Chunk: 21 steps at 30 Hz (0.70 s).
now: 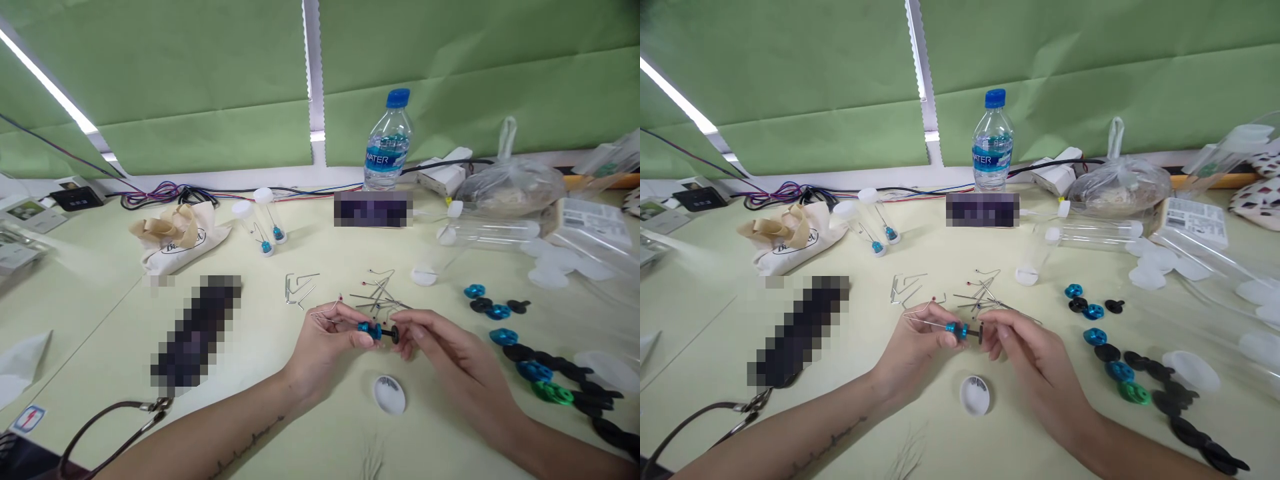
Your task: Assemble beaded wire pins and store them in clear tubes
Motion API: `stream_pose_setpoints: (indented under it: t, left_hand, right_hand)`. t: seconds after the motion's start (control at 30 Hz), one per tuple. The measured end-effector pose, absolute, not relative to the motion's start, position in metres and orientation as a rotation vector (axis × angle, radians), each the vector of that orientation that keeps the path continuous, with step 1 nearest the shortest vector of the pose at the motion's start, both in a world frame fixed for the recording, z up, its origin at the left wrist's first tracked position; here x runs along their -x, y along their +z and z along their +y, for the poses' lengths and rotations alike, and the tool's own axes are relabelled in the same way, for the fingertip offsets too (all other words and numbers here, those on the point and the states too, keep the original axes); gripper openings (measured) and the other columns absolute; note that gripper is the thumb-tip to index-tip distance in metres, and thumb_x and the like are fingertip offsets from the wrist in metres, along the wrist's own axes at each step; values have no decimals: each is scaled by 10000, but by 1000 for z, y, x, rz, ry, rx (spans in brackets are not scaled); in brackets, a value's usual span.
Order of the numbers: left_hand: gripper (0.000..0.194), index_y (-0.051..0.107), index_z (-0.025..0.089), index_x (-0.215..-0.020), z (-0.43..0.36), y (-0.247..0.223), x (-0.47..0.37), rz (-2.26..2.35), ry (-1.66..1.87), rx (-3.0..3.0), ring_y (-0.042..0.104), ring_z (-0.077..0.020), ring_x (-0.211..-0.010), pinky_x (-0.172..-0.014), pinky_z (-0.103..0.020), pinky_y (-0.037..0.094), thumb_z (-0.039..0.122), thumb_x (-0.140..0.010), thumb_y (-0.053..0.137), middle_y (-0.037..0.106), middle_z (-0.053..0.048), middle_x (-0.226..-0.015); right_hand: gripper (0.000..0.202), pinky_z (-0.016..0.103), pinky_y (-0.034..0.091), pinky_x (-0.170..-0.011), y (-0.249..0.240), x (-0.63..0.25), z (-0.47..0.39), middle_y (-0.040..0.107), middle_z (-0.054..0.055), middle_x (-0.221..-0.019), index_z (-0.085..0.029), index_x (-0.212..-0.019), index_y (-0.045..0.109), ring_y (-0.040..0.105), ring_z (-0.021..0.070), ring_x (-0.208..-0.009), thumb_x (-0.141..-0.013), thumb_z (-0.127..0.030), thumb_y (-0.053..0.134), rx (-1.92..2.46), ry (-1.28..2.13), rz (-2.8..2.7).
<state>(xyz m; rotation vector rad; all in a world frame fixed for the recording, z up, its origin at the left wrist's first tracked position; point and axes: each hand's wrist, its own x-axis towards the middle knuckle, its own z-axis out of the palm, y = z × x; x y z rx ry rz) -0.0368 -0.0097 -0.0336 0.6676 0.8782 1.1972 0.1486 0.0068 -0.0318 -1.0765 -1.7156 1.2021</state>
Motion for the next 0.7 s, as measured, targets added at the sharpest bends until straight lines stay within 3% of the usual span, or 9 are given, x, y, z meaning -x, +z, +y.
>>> stream_pose_setpoints:
  t: [0.7]
  left_hand:
    - [163, 680, 129, -751, -8, -34, 37, 842, 1201, -672, 668, -148, -662, -713, -299, 520, 52, -634, 764, 699, -13, -732]
  right_hand:
    - [195, 237, 487, -646, -32, -149, 8, 636, -6, -771, -257, -967, 636, 596, 128, -706, -943, -255, 442, 1062, 1246, -1733]
